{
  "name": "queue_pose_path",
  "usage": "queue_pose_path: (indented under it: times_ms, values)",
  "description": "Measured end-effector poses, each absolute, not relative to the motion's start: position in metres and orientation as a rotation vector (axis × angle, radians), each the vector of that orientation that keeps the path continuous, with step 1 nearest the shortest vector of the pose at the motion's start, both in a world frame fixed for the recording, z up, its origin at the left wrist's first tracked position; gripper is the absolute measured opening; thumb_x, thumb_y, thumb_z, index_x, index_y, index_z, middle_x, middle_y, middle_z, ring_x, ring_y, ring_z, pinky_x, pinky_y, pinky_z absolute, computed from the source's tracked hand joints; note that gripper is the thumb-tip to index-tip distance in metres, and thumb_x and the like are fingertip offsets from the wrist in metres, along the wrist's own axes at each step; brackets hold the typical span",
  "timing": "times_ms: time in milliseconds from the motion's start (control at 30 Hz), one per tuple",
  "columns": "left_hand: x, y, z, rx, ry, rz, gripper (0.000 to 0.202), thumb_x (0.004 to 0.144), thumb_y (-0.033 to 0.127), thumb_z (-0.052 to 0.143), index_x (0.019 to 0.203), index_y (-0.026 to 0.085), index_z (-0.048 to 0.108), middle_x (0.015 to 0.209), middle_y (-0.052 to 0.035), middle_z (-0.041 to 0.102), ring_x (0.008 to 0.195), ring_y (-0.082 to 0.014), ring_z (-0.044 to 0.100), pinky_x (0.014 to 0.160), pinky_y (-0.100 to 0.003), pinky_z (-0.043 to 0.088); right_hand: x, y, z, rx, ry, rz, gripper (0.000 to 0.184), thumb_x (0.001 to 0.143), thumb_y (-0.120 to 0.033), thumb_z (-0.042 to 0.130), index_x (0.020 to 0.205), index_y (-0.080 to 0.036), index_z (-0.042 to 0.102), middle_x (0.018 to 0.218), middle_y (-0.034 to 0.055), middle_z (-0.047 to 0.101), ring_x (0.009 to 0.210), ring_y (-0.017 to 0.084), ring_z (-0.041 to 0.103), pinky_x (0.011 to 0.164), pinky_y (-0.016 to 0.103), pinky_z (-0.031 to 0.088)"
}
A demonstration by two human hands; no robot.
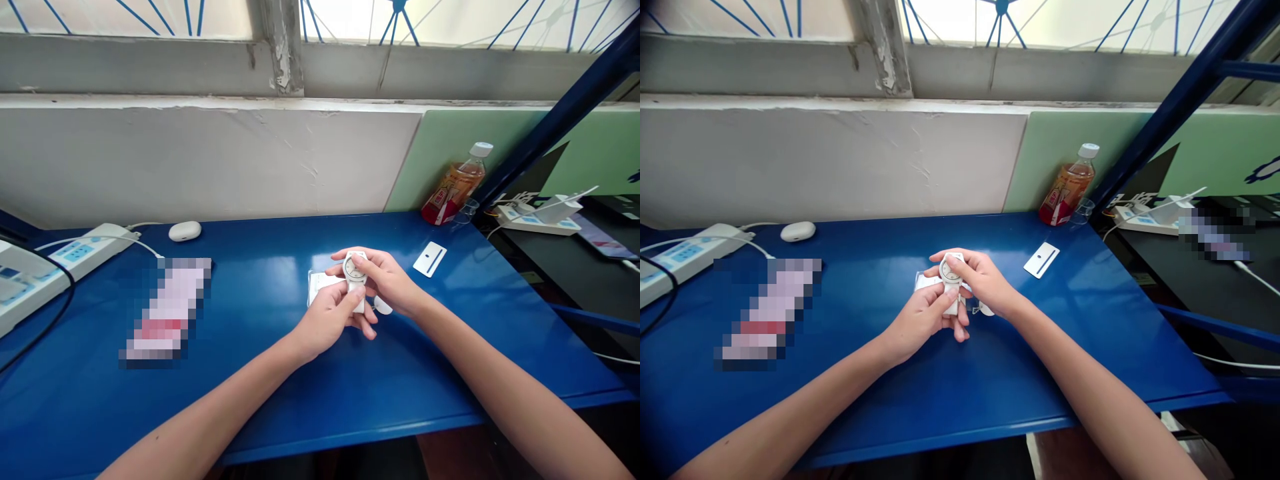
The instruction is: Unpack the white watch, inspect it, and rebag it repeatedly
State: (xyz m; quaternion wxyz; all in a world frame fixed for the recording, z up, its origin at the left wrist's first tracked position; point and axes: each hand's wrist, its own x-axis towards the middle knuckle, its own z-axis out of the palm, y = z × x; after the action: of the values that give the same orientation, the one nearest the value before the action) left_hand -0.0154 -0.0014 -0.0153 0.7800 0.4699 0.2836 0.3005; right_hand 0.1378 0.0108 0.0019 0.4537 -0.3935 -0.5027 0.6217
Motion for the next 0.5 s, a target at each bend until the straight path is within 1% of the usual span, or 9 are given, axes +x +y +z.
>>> queue_pose_path:
  times_ms: [67,133,200,267,300,367,433,500]
  values:
    - [-0.015,-0.001,-0.017,1.022,0.593,0.650,0.046,0.087,0.057,0.065,0.095,0.012,0.060,0.064,-0.0002,0.065,0.049,-0.0132,0.063,0.062,-0.033,0.058,0.138,0.011,0.004,-0.916,-1.150,1.622,0.036,0.090,-0.049,0.062,0.109,-0.020,0.071,0.104,0.0097,0.078,0.073,0.017,0.070,0.048,0.022,0.045]
    - [-0.015,-0.002,-0.018,1.030,0.582,0.655,0.045,0.089,0.056,0.064,0.094,0.012,0.060,0.061,0.0012,0.063,0.047,-0.0124,0.061,0.063,-0.034,0.058,0.139,0.011,0.006,-0.869,-1.082,1.680,0.035,0.090,-0.047,0.061,0.109,-0.020,0.072,0.105,0.0101,0.078,0.080,0.019,0.072,0.047,0.022,0.046]
    - [-0.015,-0.003,-0.017,1.046,0.595,0.668,0.043,0.089,0.055,0.064,0.089,0.012,0.062,0.064,-0.0004,0.064,0.050,-0.0129,0.062,0.064,-0.033,0.058,0.140,0.011,0.006,-0.826,-1.029,1.723,0.034,0.092,-0.045,0.058,0.110,-0.020,0.072,0.108,0.0097,0.077,0.091,0.021,0.072,0.054,0.023,0.052]
    - [-0.015,-0.004,-0.014,1.038,0.631,0.686,0.042,0.088,0.054,0.067,0.087,0.012,0.064,0.073,-0.0045,0.068,0.058,-0.0159,0.068,0.068,-0.034,0.058,0.141,0.012,0.006,-0.826,-0.996,1.737,0.034,0.094,-0.044,0.057,0.111,-0.019,0.073,0.108,0.0094,0.078,0.096,0.022,0.072,0.065,0.026,0.057]
    - [-0.015,-0.005,-0.012,1.025,0.647,0.687,0.041,0.087,0.052,0.068,0.089,0.012,0.065,0.079,-0.0071,0.071,0.065,-0.0185,0.071,0.072,-0.035,0.058,0.141,0.012,0.005,-0.843,-0.987,1.732,0.034,0.094,-0.044,0.057,0.110,-0.019,0.073,0.106,0.0094,0.078,0.095,0.022,0.072,0.069,0.028,0.058]
    - [-0.014,-0.006,-0.009,0.982,0.656,0.661,0.040,0.086,0.049,0.071,0.098,0.011,0.067,0.091,-0.0121,0.074,0.082,-0.0246,0.074,0.081,-0.039,0.058,0.142,0.013,0.004,-0.890,-0.970,1.710,0.035,0.094,-0.046,0.057,0.110,-0.018,0.073,0.103,0.0094,0.078,0.090,0.020,0.073,0.071,0.028,0.058]
    - [-0.014,-0.007,-0.007,0.943,0.645,0.620,0.041,0.086,0.045,0.073,0.104,0.010,0.067,0.100,-0.0162,0.074,0.096,-0.0290,0.073,0.089,-0.041,0.056,0.142,0.014,0.004,-0.912,-0.935,1.703,0.035,0.095,-0.046,0.058,0.110,-0.018,0.072,0.101,0.0088,0.078,0.088,0.019,0.073,0.073,0.028,0.059]
    - [-0.013,-0.007,-0.007,0.920,0.641,0.603,0.040,0.087,0.043,0.073,0.107,0.009,0.068,0.105,-0.0181,0.074,0.104,-0.0306,0.071,0.093,-0.042,0.054,0.141,0.015,0.006,-0.894,-0.892,1.713,0.032,0.096,-0.043,0.056,0.111,-0.019,0.071,0.102,0.0081,0.078,0.092,0.019,0.073,0.080,0.030,0.059]
